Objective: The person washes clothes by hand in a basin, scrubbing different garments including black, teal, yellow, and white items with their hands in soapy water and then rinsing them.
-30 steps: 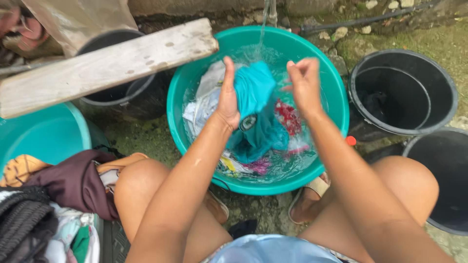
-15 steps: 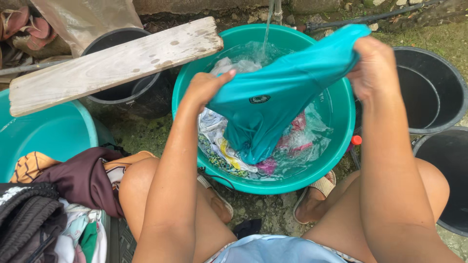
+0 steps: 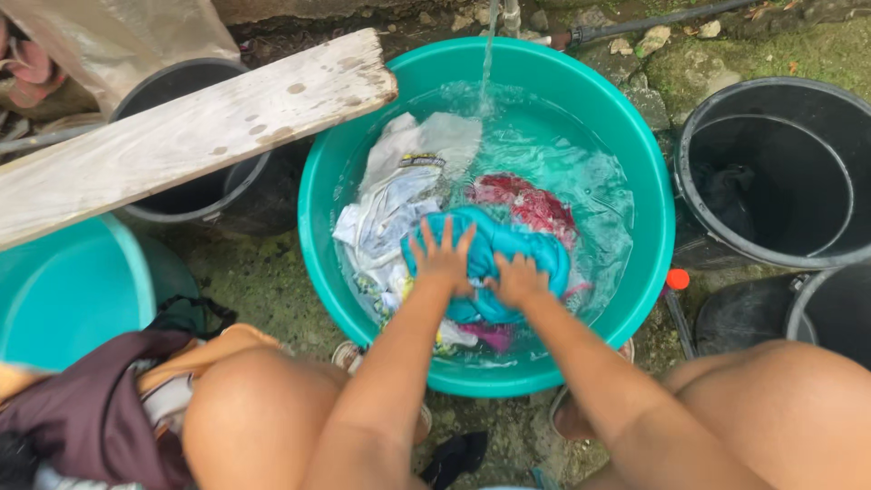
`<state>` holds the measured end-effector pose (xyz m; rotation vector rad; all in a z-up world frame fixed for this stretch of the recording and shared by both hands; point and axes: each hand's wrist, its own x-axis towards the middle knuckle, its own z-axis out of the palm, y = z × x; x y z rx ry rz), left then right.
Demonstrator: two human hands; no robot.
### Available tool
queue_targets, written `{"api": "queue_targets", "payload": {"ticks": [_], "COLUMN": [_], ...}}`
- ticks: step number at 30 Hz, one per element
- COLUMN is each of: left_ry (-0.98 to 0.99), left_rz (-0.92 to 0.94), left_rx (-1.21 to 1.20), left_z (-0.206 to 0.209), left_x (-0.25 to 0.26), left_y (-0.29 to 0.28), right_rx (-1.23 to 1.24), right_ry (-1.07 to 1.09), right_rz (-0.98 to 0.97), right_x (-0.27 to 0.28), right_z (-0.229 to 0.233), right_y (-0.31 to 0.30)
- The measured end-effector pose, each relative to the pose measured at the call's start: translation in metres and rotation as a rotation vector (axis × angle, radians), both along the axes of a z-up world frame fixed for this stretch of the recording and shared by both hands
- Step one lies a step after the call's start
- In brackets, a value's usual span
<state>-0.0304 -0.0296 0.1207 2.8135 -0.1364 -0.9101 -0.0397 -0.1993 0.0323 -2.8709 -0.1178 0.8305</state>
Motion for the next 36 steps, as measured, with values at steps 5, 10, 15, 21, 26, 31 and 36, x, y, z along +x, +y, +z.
{"api": "queue_targets", "payload": {"ticks": [5, 10, 15, 21, 26, 31, 36], "left_ry": [0.108, 0.136, -0.258, -0.888, -0.594, -0.176, -0.102], "left_rz": [-0.049, -0.090, 0.337, 0.538, 0.902, 1.142, 0.897], "left_rx": [0.038, -0.134, -0.722, -0.824, -1.745, -2.308, -2.170], "left_z": [-0.086, -0.093, -0.075, -0.073, -0.084, -0.025, 0.029], "left_x": [-0.051, -0.052, -0.068, -0.059, 0.022, 0.049, 0.018], "left_y": [-0.013, -0.016, -0.026, -0.045, -0.036, -0.034, -0.088], "right_rx": [0.062, 0.371, 1.263, 1.894, 2.033, 1.205, 1.482], "right_ry": [0.006, 0.261, 0.397, 0.306, 0.170, -0.042, 0.573], "right_rz": [-0.119, -0.091, -0.863, -0.765, -0.593, -0.665, -1.154], "right_x": [-0.051, -0.017, 0.037, 0.025, 0.010, 0.046, 0.041], "right_z": [-0.101, -0.135, 0.020, 0.268, 0.321, 0.221, 0.141], "right_y": [-0.024, -0.058, -0.021, 0.010, -0.034, -0.067, -0.017]}}
